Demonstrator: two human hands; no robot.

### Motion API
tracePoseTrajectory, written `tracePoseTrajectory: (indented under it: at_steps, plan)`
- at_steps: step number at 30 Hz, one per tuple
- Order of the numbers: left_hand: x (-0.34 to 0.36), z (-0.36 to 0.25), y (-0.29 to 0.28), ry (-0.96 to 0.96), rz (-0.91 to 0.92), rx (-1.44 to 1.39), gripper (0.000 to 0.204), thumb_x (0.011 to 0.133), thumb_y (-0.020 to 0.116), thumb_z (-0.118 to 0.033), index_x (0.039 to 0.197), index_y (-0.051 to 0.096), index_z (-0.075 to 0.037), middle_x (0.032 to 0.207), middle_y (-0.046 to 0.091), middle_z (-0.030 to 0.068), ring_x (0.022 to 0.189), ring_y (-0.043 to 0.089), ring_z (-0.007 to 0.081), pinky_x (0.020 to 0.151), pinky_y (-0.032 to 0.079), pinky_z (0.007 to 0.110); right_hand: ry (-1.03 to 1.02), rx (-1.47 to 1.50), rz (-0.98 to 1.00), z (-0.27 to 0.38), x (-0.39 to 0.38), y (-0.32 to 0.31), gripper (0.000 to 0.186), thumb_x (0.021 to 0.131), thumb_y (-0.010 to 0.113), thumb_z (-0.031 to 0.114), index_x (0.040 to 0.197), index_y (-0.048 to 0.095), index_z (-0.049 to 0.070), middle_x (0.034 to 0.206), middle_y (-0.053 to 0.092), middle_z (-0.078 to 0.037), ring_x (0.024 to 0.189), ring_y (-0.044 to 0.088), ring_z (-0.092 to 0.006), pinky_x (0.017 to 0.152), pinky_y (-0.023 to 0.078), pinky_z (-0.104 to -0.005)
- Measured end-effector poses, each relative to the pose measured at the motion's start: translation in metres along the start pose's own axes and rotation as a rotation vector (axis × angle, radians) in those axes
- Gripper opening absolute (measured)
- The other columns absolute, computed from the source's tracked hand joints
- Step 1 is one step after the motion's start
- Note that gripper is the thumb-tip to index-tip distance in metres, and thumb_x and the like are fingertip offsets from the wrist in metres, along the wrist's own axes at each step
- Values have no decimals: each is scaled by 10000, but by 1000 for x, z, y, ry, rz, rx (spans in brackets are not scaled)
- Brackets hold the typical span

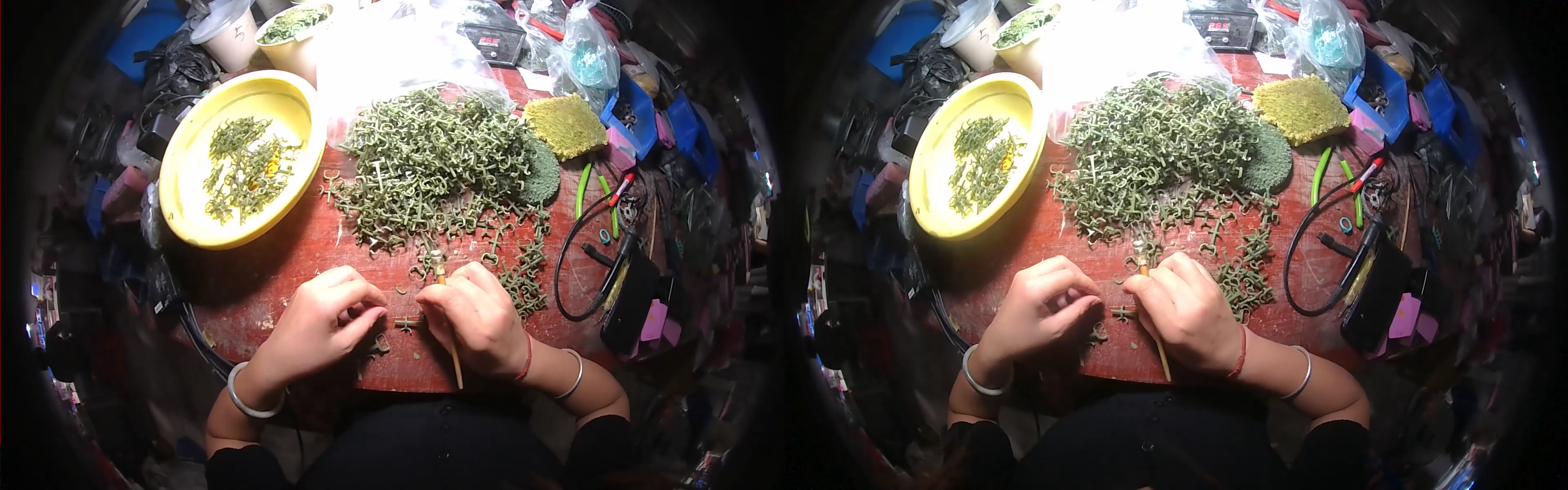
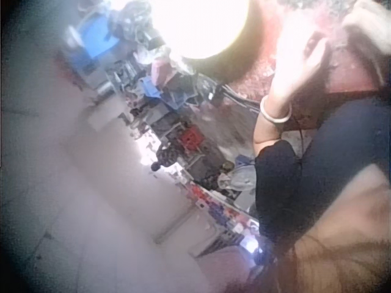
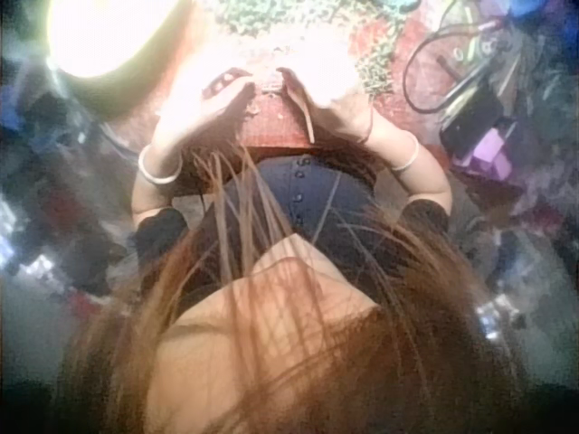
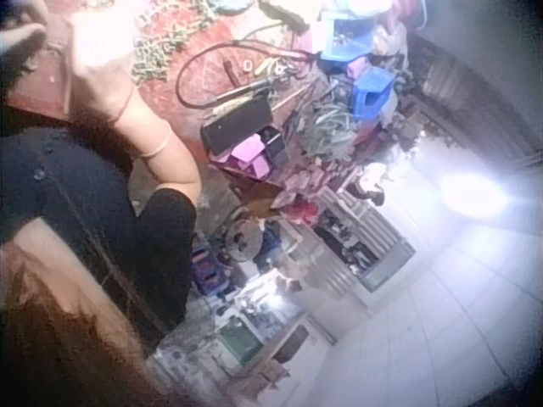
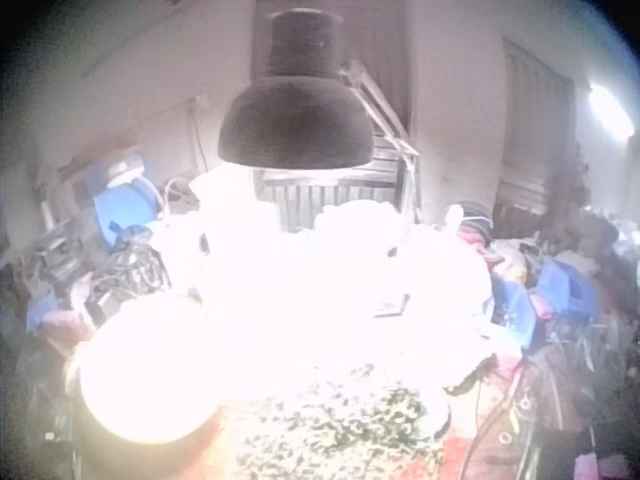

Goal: The person picks up small green metal pieces and joins them using a soldering iron and wire at a workshop table.

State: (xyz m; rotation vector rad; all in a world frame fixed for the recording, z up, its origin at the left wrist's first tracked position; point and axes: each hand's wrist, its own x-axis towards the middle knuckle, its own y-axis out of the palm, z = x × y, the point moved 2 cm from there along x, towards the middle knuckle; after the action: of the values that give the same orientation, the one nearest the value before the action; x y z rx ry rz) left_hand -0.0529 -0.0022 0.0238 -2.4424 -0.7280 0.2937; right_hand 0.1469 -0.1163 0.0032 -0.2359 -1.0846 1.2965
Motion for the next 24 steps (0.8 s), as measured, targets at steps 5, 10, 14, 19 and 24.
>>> tracePoseTrajectory:
  at_steps: [5,10,14,19,24]
  plan:
    - [-3,-3,2,6,26,-48,107,901,751,-56,997,719,-19,901,650,120,785,680,250,692,563,351,5,-37,49,2,1,7,268,817,772,-21,1058,661,18,837,593,-102,789,596,-296,706,507,-389]
    - [-3,-2,7,14,20,-38,117,893,754,-59,995,716,-17,903,649,127,806,665,284,720,555,376,47,-5,60,0,1,2,271,811,786,-29,1051,667,10,851,630,-110,780,597,-300,701,505,-390]
    - [-2,-2,8,10,2,-15,117,890,760,-70,984,711,-20,901,647,127,825,658,305,740,546,399,84,-24,-36,-3,0,-11,257,787,792,-66,1002,673,7,835,644,-107,757,595,-291,692,489,-389]
    - [6,-2,21,103,-30,78,123,888,761,-82,990,709,-35,918,650,120,883,658,304,753,549,402,83,-14,-89,-11,0,-19,285,754,778,-101,988,655,8,813,631,-105,713,579,-289,685,468,-387]
    - [16,-12,37,225,-109,247,151,856,773,-86,988,707,-55,939,651,97,909,652,287,755,554,396,67,6,-93,-12,-3,-21,291,752,785,-100,991,656,6,816,632,-107,726,585,-292,685,476,-390]
